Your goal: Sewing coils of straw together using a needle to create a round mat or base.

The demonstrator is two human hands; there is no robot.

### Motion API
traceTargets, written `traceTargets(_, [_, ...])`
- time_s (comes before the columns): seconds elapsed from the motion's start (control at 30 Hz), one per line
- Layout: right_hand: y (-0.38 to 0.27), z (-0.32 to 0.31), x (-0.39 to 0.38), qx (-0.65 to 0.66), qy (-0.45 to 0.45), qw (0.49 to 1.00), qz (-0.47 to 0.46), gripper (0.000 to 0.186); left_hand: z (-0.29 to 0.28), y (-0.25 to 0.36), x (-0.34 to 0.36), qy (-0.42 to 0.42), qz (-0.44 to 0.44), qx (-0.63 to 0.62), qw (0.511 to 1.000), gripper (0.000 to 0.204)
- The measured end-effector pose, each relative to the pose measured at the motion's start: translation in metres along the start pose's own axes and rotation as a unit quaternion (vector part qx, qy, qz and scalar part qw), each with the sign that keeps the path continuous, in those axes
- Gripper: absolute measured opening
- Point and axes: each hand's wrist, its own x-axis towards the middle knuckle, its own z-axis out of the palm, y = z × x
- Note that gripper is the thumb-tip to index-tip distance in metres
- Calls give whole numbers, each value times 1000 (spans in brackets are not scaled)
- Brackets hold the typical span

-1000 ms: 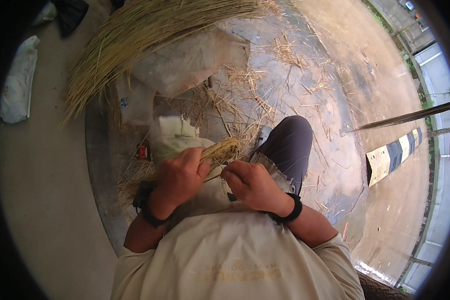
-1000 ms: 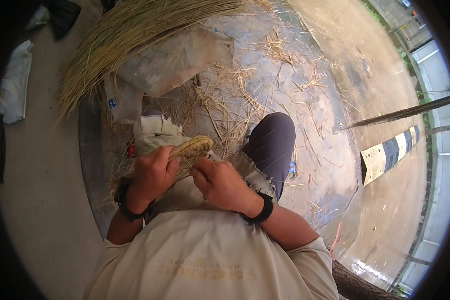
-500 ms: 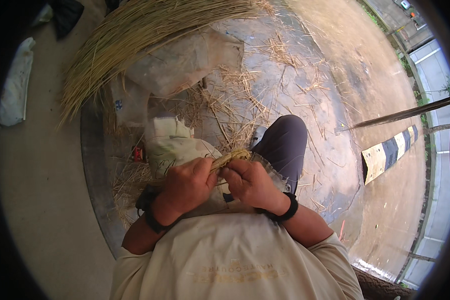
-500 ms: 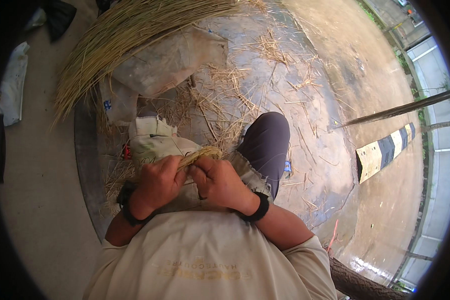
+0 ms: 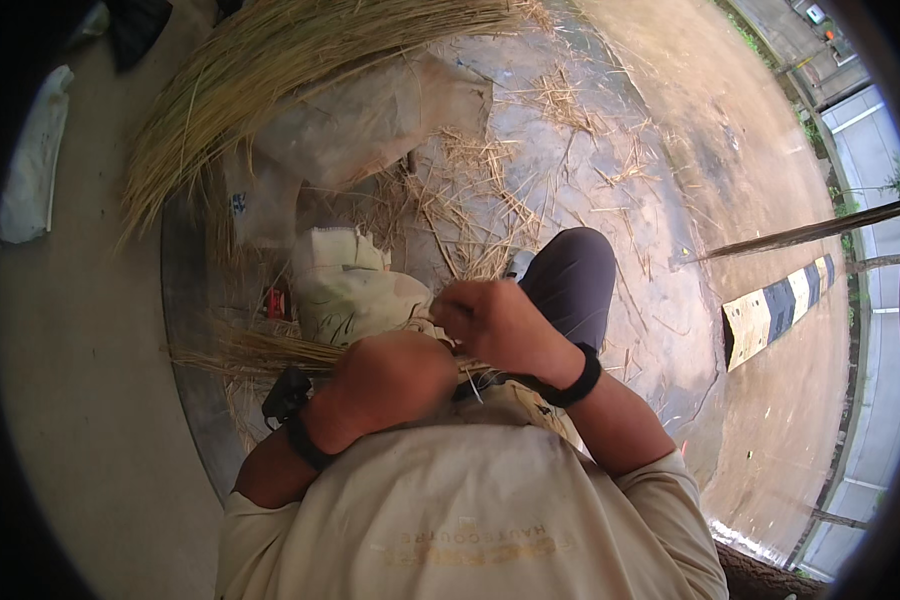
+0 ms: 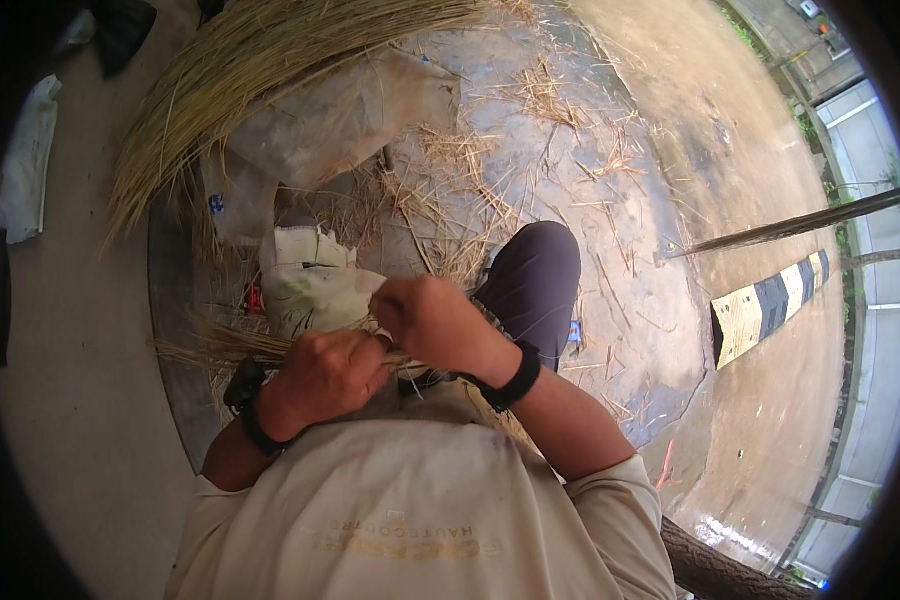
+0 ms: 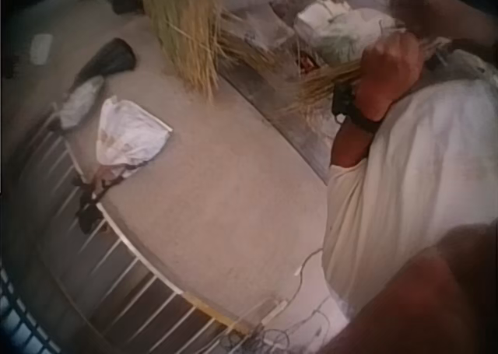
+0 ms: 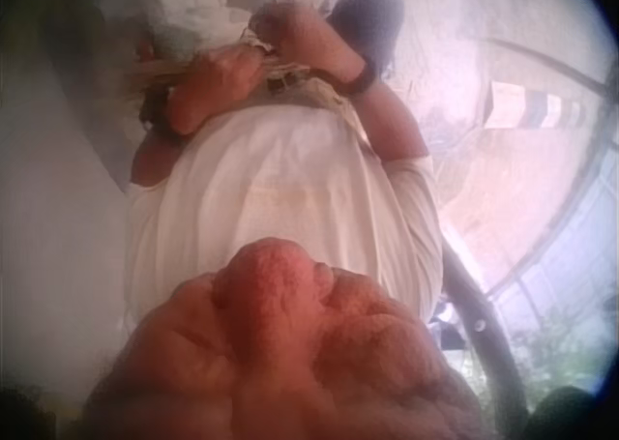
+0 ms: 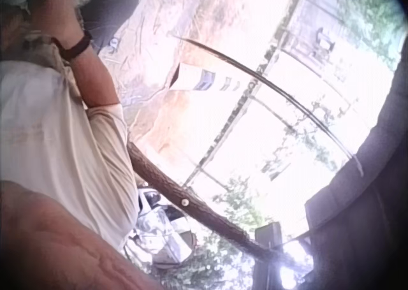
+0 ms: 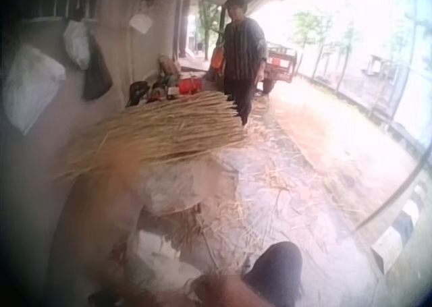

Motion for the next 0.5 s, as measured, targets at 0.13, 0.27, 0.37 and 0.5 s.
traceTargets(0.13, [5,0,6,244,74,959,121,17,-4,1,-3,-5,-2,-17,1000,25])
traceTargets(0.27, [4,17,-13,206,29,978,-2,19,-4,-6,-8,12,2,-7,1000,18])
traceTargets(0.37, [-7,-3,-14,565,111,809,120,17,-16,-11,-1,12,-6,7,1000,19])
traceTargets(0.5, [-22,-46,-26,735,142,663,8,21,-28,-30,-11,-22,-49,22,998,24])
